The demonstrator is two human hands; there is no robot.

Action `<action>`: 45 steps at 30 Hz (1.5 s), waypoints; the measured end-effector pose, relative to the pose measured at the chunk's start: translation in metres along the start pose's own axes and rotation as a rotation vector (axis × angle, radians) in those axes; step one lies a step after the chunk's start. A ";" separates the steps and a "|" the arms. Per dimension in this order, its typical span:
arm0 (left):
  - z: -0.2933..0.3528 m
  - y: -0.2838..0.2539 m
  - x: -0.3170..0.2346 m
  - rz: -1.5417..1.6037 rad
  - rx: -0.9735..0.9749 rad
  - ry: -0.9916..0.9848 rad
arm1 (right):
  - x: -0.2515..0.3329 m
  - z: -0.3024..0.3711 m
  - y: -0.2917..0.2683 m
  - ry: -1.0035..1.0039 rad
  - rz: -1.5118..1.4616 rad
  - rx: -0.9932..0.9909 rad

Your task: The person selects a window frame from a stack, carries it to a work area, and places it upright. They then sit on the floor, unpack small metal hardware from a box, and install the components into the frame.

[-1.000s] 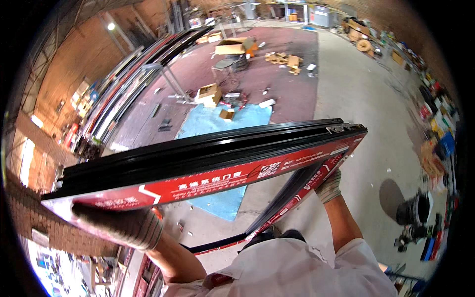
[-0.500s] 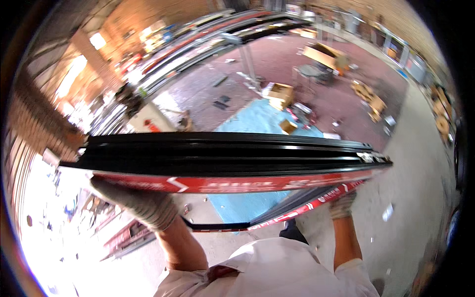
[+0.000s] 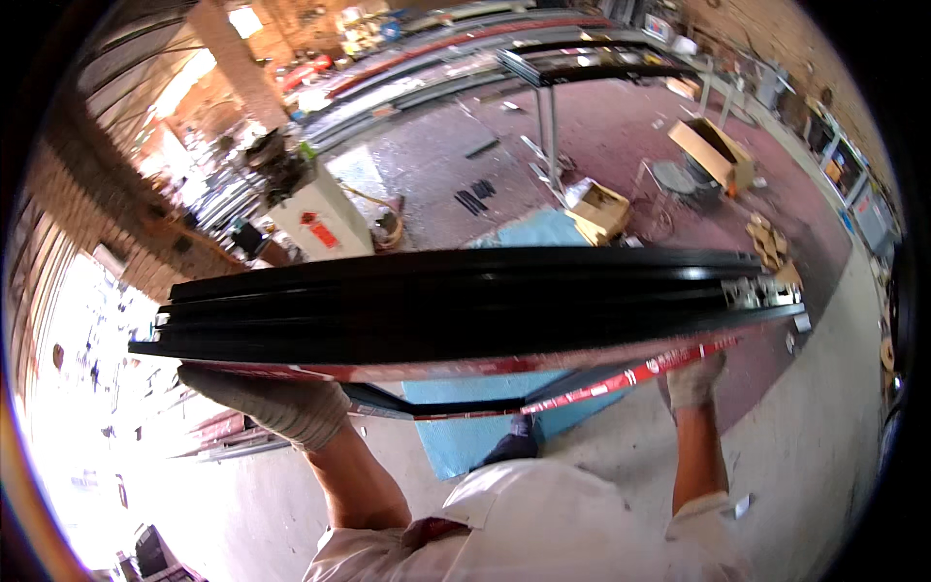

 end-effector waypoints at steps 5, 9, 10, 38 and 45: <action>-0.013 0.072 0.087 -0.104 -0.129 -0.039 | 0.044 -0.063 -0.014 0.853 -2.902 0.660; -0.041 0.100 0.157 -0.115 -0.044 -0.048 | 0.088 -0.098 -0.058 0.804 -3.082 0.986; -0.044 0.114 0.167 -0.110 -0.048 -0.082 | 0.082 -0.114 -0.053 0.803 -3.028 0.864; -0.117 0.387 0.581 -0.154 -0.031 -0.173 | 0.282 -0.543 -0.187 0.908 -3.260 0.935; -0.168 0.403 0.708 0.079 0.145 -0.326 | 0.266 -0.626 -0.193 0.730 -3.012 0.845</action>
Point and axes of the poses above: each hand's wrist, its own z-axis away from the middle knuckle, its own y-axis out of the palm, x = y × z, the point moved 2 cm from there along -z, towards the middle knuckle, and after that the axes turned 4 degrees about y, right-handed, at the moved point
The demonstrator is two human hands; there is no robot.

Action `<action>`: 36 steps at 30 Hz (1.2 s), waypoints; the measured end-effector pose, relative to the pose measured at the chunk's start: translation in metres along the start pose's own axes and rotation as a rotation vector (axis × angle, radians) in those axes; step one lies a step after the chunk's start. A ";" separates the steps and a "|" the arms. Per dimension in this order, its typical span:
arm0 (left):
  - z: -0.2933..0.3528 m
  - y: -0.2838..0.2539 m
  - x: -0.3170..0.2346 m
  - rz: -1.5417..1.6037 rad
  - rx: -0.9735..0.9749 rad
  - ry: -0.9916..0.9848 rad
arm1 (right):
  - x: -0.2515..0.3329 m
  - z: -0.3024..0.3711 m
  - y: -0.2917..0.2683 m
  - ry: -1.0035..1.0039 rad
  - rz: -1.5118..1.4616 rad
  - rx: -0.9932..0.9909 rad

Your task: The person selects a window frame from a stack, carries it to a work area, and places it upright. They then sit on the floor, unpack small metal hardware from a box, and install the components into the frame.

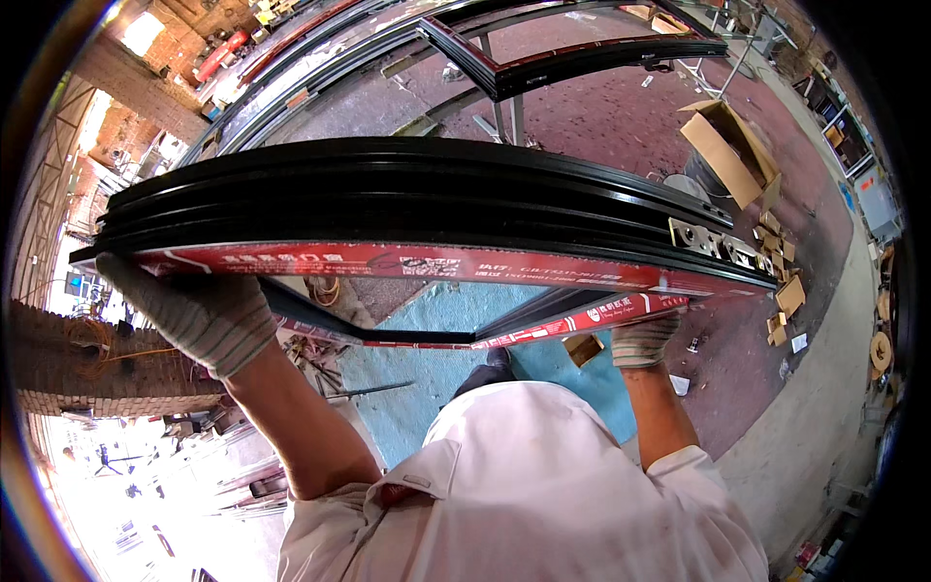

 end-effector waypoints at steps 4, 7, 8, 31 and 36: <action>-0.043 0.013 0.053 0.082 0.028 -0.163 | 0.031 -0.033 0.032 0.062 -0.057 0.051; -0.069 0.016 0.086 0.122 0.053 -0.250 | 0.051 -0.051 0.061 0.080 -0.004 0.031; -0.078 0.017 0.098 0.135 0.069 -0.272 | 0.052 -0.055 0.075 0.111 0.008 0.006; -0.262 0.055 0.369 0.137 0.087 -0.507 | 0.177 -0.245 0.297 0.680 -1.511 0.189; -0.303 0.036 0.410 0.222 0.144 -0.635 | 0.212 -0.253 0.322 0.706 -1.592 0.157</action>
Point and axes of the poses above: each hand's wrist, its own z-axis away from the middle knuckle, its own y-axis out of the palm, x = y × z, the point moved 2 cm from there along -z, towards the middle knuckle, and after that the axes turned 4 degrees about y, right-handed, at the moved point
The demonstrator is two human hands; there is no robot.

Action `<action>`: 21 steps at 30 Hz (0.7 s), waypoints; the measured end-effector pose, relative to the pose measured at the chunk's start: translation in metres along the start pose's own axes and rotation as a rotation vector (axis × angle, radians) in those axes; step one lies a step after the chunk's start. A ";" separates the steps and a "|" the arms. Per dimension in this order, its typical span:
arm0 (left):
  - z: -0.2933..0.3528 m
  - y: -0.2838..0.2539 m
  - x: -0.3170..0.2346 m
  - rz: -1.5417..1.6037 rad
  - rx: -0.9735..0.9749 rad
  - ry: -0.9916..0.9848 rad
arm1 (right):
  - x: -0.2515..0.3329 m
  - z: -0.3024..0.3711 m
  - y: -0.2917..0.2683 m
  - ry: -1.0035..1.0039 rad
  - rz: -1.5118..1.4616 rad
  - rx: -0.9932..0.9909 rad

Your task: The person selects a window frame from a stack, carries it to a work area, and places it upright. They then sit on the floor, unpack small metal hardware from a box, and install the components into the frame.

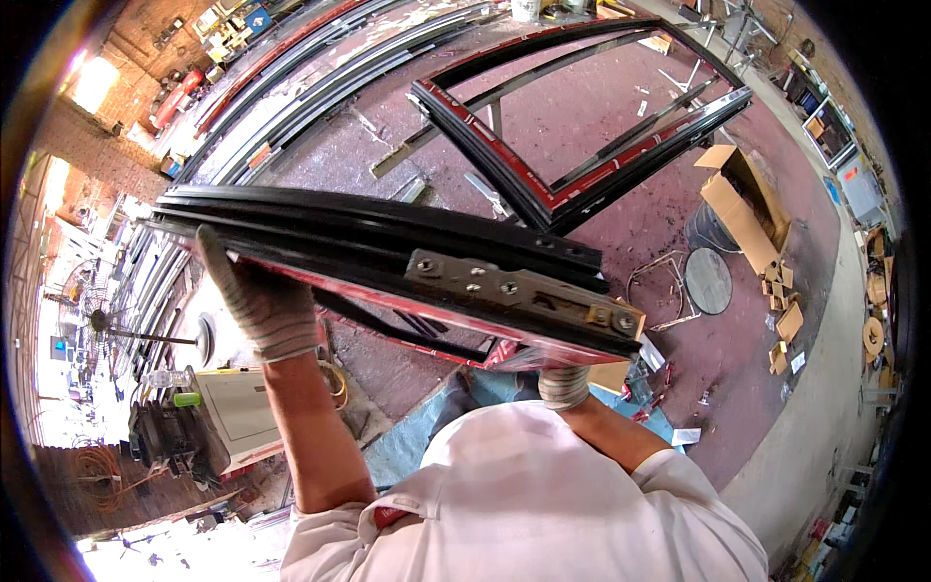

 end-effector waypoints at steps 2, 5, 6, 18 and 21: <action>-0.014 -0.005 0.005 0.018 0.025 -0.016 | -0.035 0.005 -0.011 -0.094 0.049 -0.016; -0.036 -0.001 0.009 0.030 0.139 0.001 | -0.076 0.013 -0.026 -0.212 0.240 -0.093; -0.042 0.003 0.009 0.039 0.177 -0.003 | -0.086 0.016 -0.030 -0.209 0.432 -0.154; -0.129 -0.011 0.014 0.011 0.316 -0.067 | -0.053 0.036 0.100 -0.191 0.371 -0.195; -0.141 -0.015 0.017 0.041 0.377 -0.084 | -0.058 0.034 0.112 -0.180 0.328 -0.164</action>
Point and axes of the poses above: each hand's wrist, its own z-axis away from the middle knuckle, its own y-axis out of the palm, x = y × z, the point moved 2 cm from there along -z, towards the middle knuckle, and after that the axes turned 4 degrees about y, right-handed, at the moved point
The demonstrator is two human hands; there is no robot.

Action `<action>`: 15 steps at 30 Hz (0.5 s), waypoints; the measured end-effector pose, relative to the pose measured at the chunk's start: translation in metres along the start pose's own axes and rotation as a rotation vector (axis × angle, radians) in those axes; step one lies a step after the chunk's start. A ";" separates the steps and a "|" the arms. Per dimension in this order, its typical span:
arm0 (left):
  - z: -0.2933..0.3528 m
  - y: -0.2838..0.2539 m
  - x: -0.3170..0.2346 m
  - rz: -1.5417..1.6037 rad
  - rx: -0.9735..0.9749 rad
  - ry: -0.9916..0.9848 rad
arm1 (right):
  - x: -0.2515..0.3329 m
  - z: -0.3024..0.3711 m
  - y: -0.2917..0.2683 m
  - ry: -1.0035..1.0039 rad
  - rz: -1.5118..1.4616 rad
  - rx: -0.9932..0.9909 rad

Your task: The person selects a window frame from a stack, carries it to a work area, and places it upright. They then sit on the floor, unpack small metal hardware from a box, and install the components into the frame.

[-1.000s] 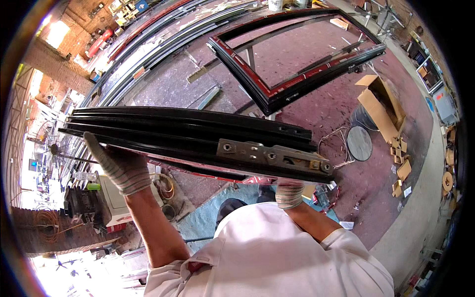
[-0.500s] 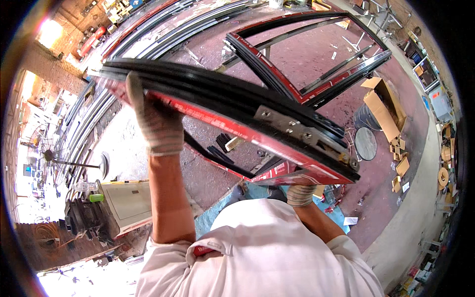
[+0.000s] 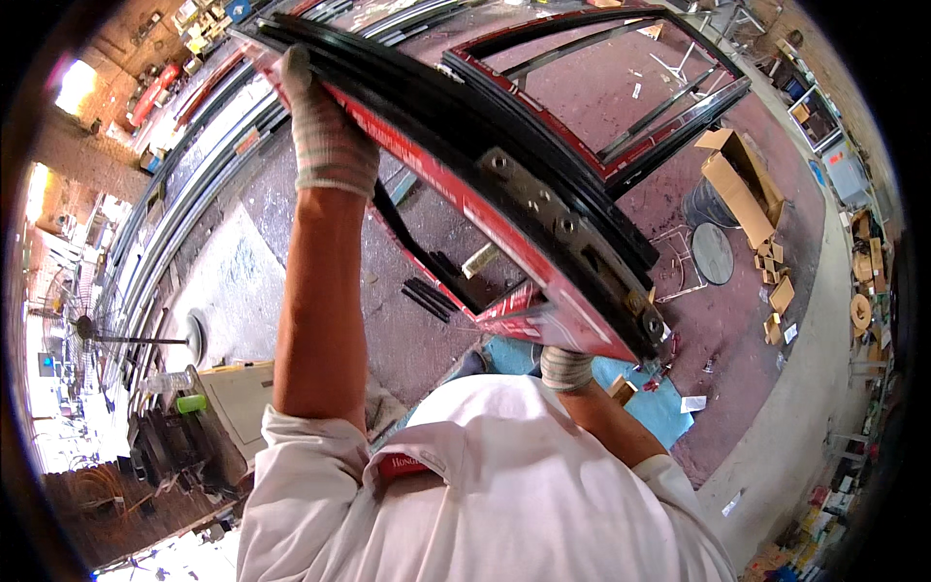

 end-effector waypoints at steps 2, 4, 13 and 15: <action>-0.005 0.004 -0.006 0.045 0.042 0.024 | -0.004 -0.001 0.006 -0.003 0.009 0.011; 0.000 0.007 0.001 0.151 0.023 -0.141 | -0.009 -0.004 0.008 -0.019 0.053 -0.003; -0.005 -0.007 0.010 0.120 -0.044 -0.250 | 0.033 -0.010 0.001 -0.180 0.524 0.039; -0.005 -0.012 0.009 0.078 -0.018 -0.269 | 0.046 -0.013 0.008 -0.147 0.481 0.075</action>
Point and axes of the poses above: each hand's wrist, its own z-axis away from the middle knuckle, its own y-axis out of the palm, x = y × z, the point moved 2 cm from there along -z, towards the middle knuckle, and after that the axes turned 4 degrees about y, right-handed, at the moved point
